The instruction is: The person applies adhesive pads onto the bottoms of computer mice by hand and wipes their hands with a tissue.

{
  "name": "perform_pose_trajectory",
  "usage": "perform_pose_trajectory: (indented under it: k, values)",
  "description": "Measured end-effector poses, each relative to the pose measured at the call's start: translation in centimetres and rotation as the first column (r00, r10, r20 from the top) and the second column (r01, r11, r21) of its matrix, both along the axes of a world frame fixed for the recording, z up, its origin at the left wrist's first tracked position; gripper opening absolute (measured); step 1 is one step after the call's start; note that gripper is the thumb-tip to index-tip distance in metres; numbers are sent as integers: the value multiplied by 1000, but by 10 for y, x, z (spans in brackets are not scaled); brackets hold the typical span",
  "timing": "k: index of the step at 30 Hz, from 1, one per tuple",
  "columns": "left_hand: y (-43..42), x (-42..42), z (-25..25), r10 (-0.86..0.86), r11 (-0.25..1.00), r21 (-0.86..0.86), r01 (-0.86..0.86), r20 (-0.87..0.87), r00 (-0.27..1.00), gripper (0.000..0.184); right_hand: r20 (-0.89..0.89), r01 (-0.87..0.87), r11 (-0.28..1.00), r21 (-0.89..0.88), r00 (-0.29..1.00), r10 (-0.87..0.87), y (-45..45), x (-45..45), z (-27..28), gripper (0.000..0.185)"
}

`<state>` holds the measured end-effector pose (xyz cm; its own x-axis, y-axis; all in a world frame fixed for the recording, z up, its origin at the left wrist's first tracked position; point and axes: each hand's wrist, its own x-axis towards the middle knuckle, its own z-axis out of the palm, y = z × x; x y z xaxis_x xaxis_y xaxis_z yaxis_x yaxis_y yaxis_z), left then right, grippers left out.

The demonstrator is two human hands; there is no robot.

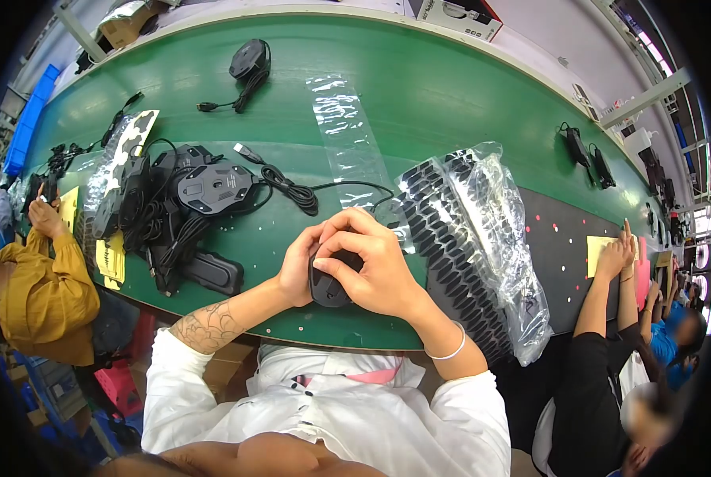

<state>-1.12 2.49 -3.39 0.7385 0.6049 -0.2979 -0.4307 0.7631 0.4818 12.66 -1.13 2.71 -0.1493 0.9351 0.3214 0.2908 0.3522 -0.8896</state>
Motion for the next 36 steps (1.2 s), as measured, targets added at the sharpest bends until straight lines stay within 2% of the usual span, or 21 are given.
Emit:
perform_pose_trajectory:
  k: [10, 31, 36]
  values:
    - [-1, 2, 6, 10, 999, -42, -10, -1, 1000, 37, 60, 25, 995, 93, 998, -31, 3, 1, -2, 10]
    - [-4, 2, 11, 42, 999, 12, -42, 3, 999, 40, 146, 21, 990, 140, 988, -42, 2, -2, 1, 10]
    - [-2, 0, 4, 26, 999, -32, -25, 29, 999, 37, 264, -38, 949, 312, 963, -48, 3, 0, -2, 18]
